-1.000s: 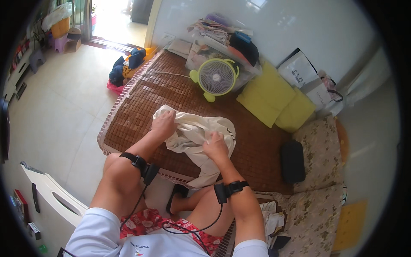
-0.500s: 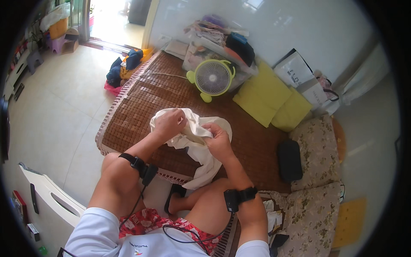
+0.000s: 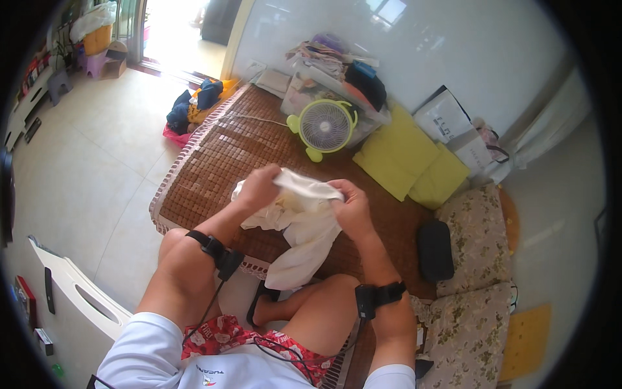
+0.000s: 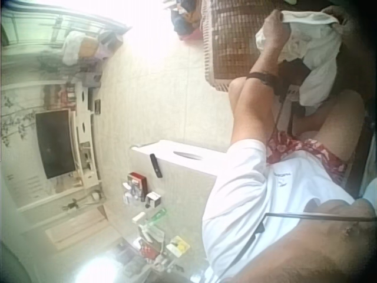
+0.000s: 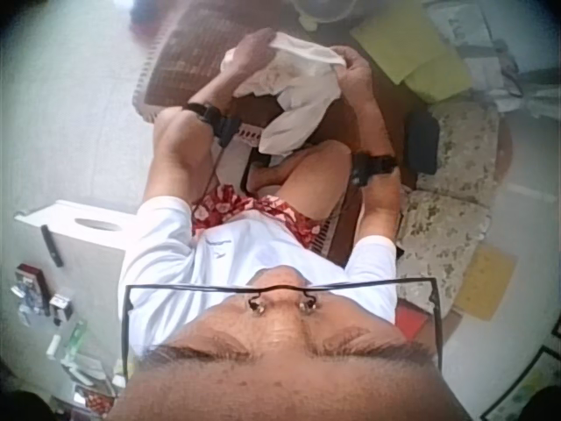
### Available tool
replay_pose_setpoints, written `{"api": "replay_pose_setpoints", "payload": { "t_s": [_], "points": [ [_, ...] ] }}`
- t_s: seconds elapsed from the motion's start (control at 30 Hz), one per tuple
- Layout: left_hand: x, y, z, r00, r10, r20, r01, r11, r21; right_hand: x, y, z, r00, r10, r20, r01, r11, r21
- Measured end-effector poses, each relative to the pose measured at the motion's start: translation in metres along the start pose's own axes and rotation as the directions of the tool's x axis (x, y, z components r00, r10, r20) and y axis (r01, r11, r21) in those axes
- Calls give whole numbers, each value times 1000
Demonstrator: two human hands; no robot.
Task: Folding various items of clothing including t-shirts and small pieces of fabric on a bed surface.
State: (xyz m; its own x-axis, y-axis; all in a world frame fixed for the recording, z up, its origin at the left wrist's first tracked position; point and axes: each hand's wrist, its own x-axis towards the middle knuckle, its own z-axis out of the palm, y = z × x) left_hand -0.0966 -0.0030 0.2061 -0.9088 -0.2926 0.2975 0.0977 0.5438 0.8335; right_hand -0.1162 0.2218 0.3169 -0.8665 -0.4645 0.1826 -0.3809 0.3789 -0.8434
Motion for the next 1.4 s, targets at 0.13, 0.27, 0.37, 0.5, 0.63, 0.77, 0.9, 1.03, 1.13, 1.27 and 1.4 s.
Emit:
{"api": "replay_pose_setpoints", "payload": {
  "t_s": [0.13, 0.27, 0.37, 0.5, 0.63, 0.77, 0.9, 1.03, 1.13, 1.27, 1.4],
  "points": [
    [21, 13, -30, 915, -122, -384, -44, 918, -395, 20, 31, -39, 966, 93, -242, -170, 931, -323],
    [14, 41, -46, 934, -303, -191, 53, 643, -764, 24, 47, -34, 972, 118, -204, -213, 809, -547],
    [5, 63, -53, 930, -292, -223, 15, 637, -771, 27, 29, -28, 940, -168, -297, -23, 838, -545],
    [11, 51, -56, 849, -238, -472, -297, 525, -798, 11, -6, -12, 991, -127, -48, 110, 959, -262],
    [-4, 51, -84, 983, -137, -122, -95, 189, -977, -26, -63, 2, 499, 217, 839, -287, 955, -76],
    [-7, 54, -85, 987, -142, 72, 94, 150, -984, -9, -67, 17, 849, 87, 522, -189, 971, 145],
    [-12, 73, -84, 989, -109, 98, 115, 163, -980, 3, -46, 35, 961, 75, 265, -137, 966, 221],
    [-7, 60, -85, 1000, -10, 14, 17, 448, -894, -22, -48, 89, 838, 234, 494, -311, 947, 79],
    [-10, 82, -86, 999, -41, -29, 6, 668, -744, -44, -24, 144, 907, 247, 342, -311, 939, 146],
    [-22, 100, -83, 989, -73, -131, -43, 697, -716, -39, -2, 176, 995, 12, -97, -10, 1000, 21],
    [-24, 111, -97, 941, -240, -238, -27, 649, -760, -34, -4, 162, 957, -196, -215, 132, 951, -281]
  ]
}}
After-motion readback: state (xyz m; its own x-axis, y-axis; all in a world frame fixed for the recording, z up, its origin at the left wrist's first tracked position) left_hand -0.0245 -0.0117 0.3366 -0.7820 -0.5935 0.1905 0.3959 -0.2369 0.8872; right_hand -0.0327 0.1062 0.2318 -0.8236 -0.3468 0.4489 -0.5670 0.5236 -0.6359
